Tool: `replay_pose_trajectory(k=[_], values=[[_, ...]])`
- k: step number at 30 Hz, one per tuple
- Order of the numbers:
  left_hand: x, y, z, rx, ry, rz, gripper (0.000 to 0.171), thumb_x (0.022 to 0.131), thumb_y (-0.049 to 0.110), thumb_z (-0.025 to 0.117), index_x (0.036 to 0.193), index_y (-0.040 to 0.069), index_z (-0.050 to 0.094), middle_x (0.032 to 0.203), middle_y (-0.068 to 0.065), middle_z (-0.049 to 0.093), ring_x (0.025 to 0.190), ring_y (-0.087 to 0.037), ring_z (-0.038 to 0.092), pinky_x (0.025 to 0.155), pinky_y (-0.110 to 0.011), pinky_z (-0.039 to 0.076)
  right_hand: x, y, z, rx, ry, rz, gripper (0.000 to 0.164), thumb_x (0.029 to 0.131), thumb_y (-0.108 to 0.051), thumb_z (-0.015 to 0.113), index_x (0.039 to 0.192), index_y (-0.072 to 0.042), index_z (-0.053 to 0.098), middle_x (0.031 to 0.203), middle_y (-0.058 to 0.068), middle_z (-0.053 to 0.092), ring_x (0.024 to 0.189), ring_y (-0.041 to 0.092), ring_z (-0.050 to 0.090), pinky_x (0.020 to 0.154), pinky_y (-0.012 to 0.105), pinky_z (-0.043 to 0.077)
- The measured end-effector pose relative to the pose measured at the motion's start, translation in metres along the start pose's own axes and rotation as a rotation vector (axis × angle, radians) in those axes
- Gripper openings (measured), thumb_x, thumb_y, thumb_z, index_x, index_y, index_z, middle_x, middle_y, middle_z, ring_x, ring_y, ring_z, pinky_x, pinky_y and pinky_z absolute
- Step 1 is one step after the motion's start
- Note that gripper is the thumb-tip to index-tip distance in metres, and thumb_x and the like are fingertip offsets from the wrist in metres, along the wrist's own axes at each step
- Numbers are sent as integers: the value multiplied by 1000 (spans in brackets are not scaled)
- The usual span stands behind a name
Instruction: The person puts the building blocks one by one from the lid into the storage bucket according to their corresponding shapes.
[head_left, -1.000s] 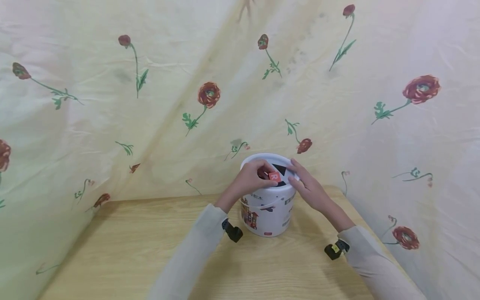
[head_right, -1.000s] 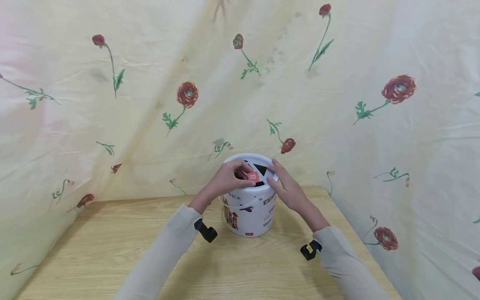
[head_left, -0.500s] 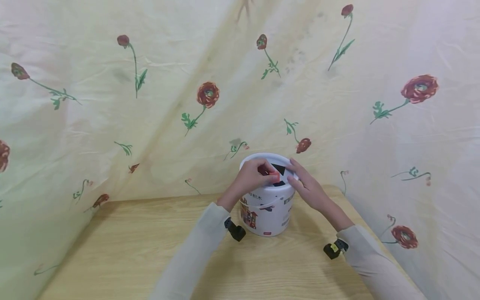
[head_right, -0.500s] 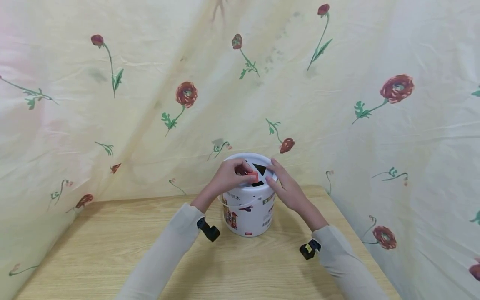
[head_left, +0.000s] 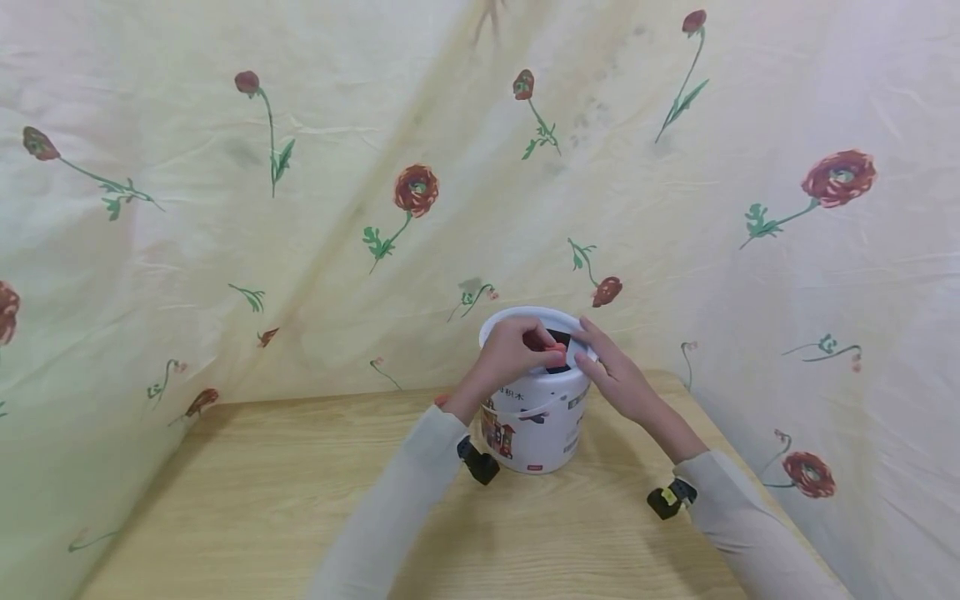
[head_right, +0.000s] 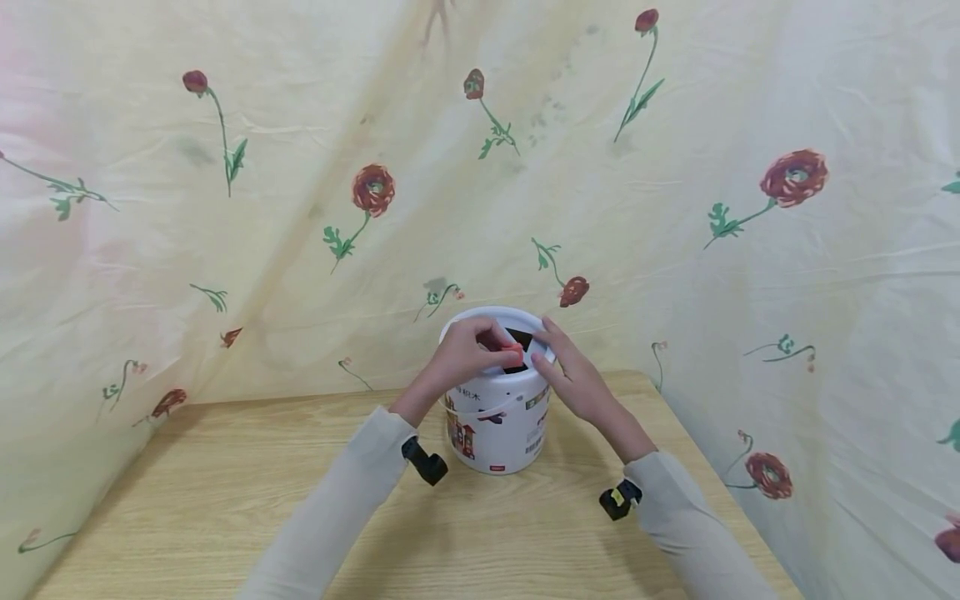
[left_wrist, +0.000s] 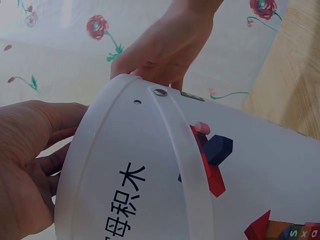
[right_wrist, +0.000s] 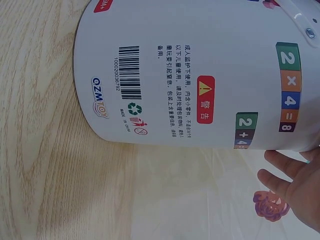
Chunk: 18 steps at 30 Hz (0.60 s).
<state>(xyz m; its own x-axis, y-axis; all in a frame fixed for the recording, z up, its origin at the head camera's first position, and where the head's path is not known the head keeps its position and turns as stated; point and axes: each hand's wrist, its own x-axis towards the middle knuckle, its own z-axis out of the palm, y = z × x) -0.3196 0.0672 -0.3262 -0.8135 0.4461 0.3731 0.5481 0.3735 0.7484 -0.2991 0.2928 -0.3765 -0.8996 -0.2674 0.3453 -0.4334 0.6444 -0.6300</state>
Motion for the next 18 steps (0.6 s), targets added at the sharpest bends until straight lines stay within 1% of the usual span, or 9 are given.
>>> replay_pose_trajectory(k=[7, 12, 18], values=[[0, 3, 4, 28, -13, 1, 14, 89, 24, 81, 89, 13, 72, 87, 1, 73, 79, -8, 64, 71, -18, 53, 1, 0, 0, 1, 1, -3, 57, 109, -39, 41, 158, -11, 32, 172, 12, 14, 154, 45, 22, 113, 71, 30], [-1, 3, 4, 48, -11, -1, 14, 89, 25, 81, 88, 13, 72, 87, 2, 73, 80, -8, 64, 73, -18, 53, 0, -1, 1, -1, 2, -6, 57, 109, -40, 41, 158, -11, 33, 172, 11, 14, 155, 44, 21, 114, 71, 28], [-2, 3, 5, 46, -16, -11, 15, 88, 27, 81, 90, 14, 73, 87, 2, 73, 80, -8, 64, 73, -19, 54, 0, -1, 1, -8, 3, -10, 56, 109, -39, 41, 157, -10, 34, 172, 12, 14, 155, 45, 20, 114, 72, 28]])
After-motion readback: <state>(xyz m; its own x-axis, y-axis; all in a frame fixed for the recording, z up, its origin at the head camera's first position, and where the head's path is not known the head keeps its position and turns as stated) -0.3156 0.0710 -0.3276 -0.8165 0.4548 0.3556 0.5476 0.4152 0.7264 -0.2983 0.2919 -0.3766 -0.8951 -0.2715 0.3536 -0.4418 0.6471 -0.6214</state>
